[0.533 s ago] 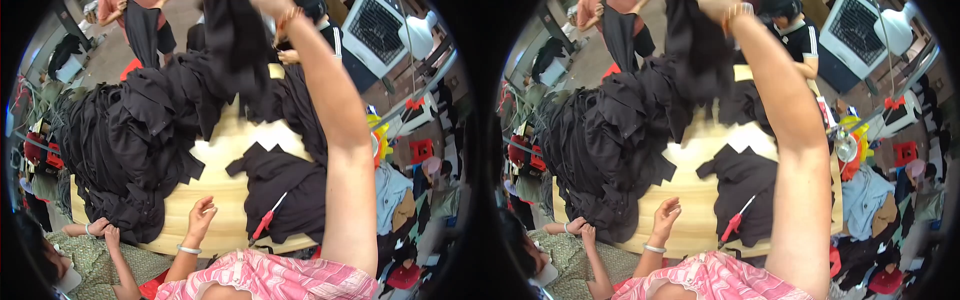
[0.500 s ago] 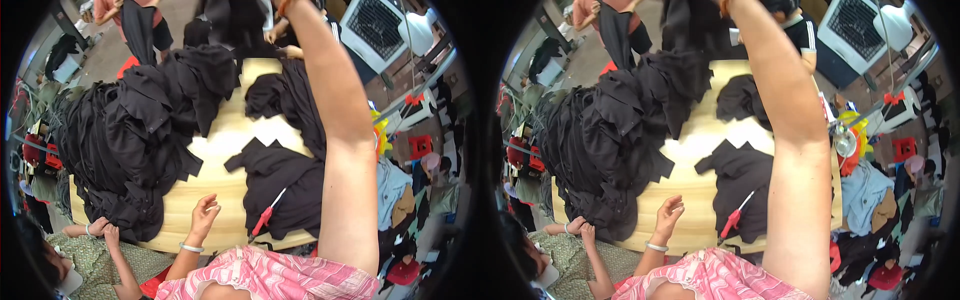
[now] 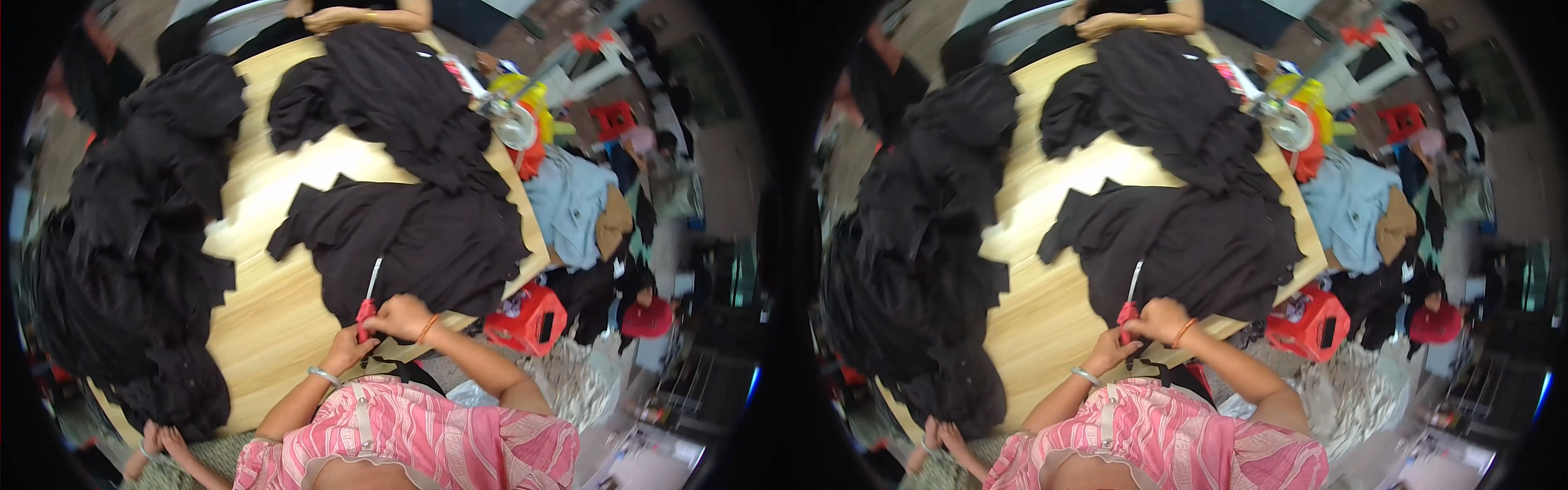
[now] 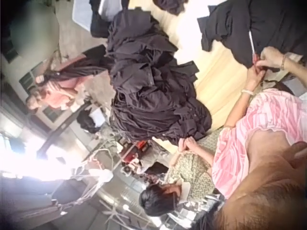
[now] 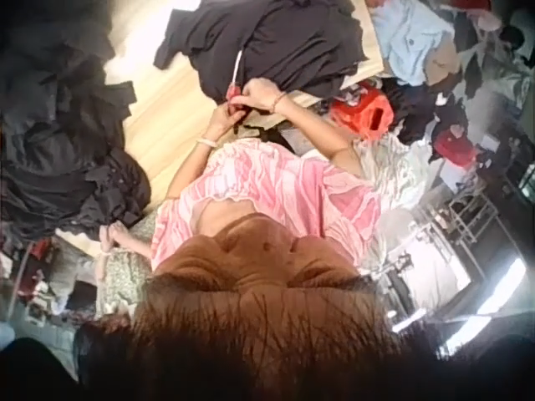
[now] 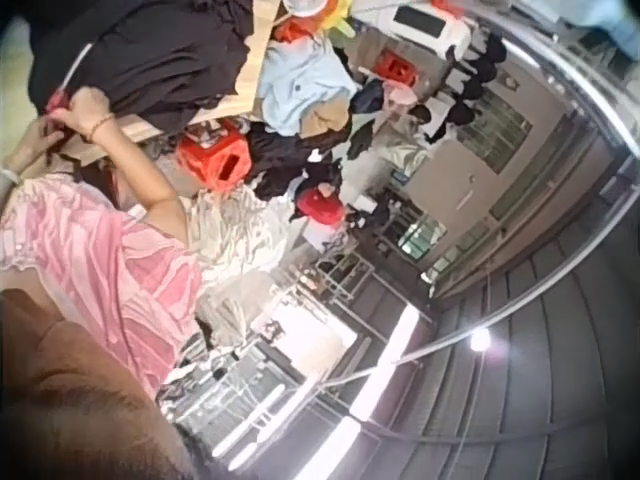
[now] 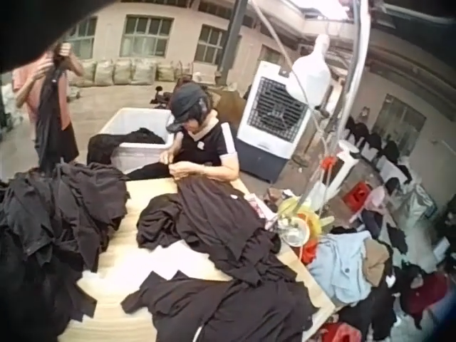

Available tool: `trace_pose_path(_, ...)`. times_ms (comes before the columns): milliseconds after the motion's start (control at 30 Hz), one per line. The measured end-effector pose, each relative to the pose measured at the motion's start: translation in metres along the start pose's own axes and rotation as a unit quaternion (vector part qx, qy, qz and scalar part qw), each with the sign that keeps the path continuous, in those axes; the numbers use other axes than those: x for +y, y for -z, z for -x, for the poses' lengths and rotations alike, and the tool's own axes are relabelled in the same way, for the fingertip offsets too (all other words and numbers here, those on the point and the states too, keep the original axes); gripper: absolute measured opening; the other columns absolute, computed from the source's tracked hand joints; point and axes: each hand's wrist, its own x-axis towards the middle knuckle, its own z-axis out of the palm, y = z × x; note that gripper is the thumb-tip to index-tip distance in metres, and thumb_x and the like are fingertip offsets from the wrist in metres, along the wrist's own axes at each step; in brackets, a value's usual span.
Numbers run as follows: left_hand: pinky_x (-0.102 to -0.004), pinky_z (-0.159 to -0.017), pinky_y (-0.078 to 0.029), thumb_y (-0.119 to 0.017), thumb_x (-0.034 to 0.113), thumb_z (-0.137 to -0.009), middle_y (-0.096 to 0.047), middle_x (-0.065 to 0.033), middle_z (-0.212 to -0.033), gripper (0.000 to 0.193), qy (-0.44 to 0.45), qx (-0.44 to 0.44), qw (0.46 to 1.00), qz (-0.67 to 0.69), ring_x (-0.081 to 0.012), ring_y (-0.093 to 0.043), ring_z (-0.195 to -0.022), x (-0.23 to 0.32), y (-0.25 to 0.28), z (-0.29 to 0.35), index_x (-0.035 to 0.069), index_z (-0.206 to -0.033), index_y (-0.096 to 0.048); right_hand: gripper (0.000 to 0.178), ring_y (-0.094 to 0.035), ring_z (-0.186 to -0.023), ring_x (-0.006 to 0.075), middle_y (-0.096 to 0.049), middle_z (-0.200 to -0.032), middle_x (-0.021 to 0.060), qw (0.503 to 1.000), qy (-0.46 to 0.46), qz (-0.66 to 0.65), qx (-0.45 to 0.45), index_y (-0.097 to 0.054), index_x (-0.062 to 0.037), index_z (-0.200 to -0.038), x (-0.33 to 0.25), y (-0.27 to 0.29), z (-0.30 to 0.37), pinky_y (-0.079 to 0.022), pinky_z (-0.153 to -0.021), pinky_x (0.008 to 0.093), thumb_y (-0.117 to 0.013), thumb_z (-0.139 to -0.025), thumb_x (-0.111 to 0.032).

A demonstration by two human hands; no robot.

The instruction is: Trimming loose threads from black garments using scissors and sorting them on a table in a workshop.

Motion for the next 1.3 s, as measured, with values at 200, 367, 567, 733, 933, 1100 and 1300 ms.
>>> trace_pose_path(200, -0.0475, -0.07, -0.051, -0.066, 0.013, -0.079, -0.067, -0.0245, -0.087, 0.022, -0.084, -0.062, 0.986, -0.133, -0.0434, -0.065, -0.082, 0.043, -0.006, 0.023, 0.001, -0.098, -0.065, 0.039, -0.066, -0.082, 0.0435, -0.067, -0.083, 0.0264, 0.985, -0.043, -0.163, 0.035, -0.066, 0.0008, -0.088, 0.001, -0.071, 0.053, -0.053, -0.075, 0.0507, -0.061, -0.082, -0.038)
trace_pose_path(367, -0.0414, -0.068, -0.052, -0.072, 0.023, -0.08, -0.067, -0.0176, -0.081, 0.021, -0.222, -0.215, 0.916, -0.256, -0.0353, -0.066, -0.075, 0.105, 0.03, -0.005, 0.002, -0.084, -0.071, 0.026, -0.067, -0.079, 0.0134, -0.071, -0.087, 0.0065, 0.811, 0.026, -0.519, 0.268, -0.069, 0.0008, -0.097, 0.033, -0.098, 0.108, -0.053, -0.073, 0.0307, -0.053, -0.101, -0.019)
trace_pose_path(567, -0.0414, -0.088, -0.05, -0.074, 0.029, -0.084, -0.068, -0.017, -0.101, 0.035, -0.376, 0.095, 0.872, -0.298, -0.0347, -0.062, -0.098, 0.23, 0.028, -0.149, -0.002, -0.1, -0.069, 0.045, -0.054, -0.046, 0.0128, -0.072, -0.092, 0.0173, 0.448, -0.253, -0.684, 0.517, -0.062, 0.002, -0.106, 0.152, -0.04, 0.093, -0.051, -0.047, 0.0278, -0.069, -0.091, -0.04)
trace_pose_path(733, -0.043, -0.089, -0.051, -0.062, 0.076, -0.074, -0.068, -0.0235, -0.106, 0.089, -0.318, -0.029, 0.871, -0.373, -0.0364, -0.067, -0.098, 0.215, -0.055, -0.265, -0.002, -0.117, -0.066, 0.052, -0.051, -0.047, 0.0122, -0.069, -0.095, 0.0157, 0.43, -0.324, -0.711, 0.452, -0.06, -0.0005, -0.102, 0.183, -0.039, 0.056, -0.05, -0.046, 0.0301, -0.075, -0.085, -0.047)
trace_pose_path(933, -0.0416, -0.085, -0.054, -0.077, 0.079, -0.047, -0.067, -0.0305, -0.105, 0.138, -0.238, -0.125, 0.912, -0.309, -0.0399, -0.068, -0.099, 0.196, -0.131, -0.242, -0.017, -0.138, -0.038, 0.06, -0.061, -0.111, 0.0243, -0.059, -0.132, 0.0072, 0.425, -0.029, -0.808, 0.408, -0.053, -0.007, -0.133, 0.205, -0.047, 0.038, -0.051, -0.095, 0.0446, -0.054, -0.096, -0.055)
trace_pose_path(1100, -0.0401, -0.098, -0.048, -0.084, 0.054, -0.058, -0.061, -0.0367, -0.115, 0.116, -0.303, -0.186, 0.915, -0.189, -0.0427, -0.062, -0.11, 0.197, -0.126, -0.184, -0.02, -0.134, -0.04, 0.065, -0.05, -0.13, 0.0264, -0.048, -0.145, 0.0081, 0.471, 0.039, -0.773, 0.422, -0.04, -0.0084, -0.146, 0.203, -0.069, 0.079, -0.043, -0.108, 0.0463, -0.048, -0.099, -0.053)
trace_pose_path(1300, -0.046, -0.106, -0.038, -0.086, 0.033, -0.06, -0.05, -0.0276, -0.133, 0.1, -0.51, -0.05, 0.859, -0.016, -0.0431, -0.049, -0.124, 0.247, -0.094, -0.073, -0.01, -0.137, -0.04, 0.05, -0.052, -0.126, 0.0267, -0.047, -0.143, 0.0117, 0.533, 0.127, -0.674, 0.495, -0.04, -0.0043, -0.144, 0.145, 0.012, 0.141, -0.041, -0.11, 0.0418, -0.053, -0.101, -0.026)
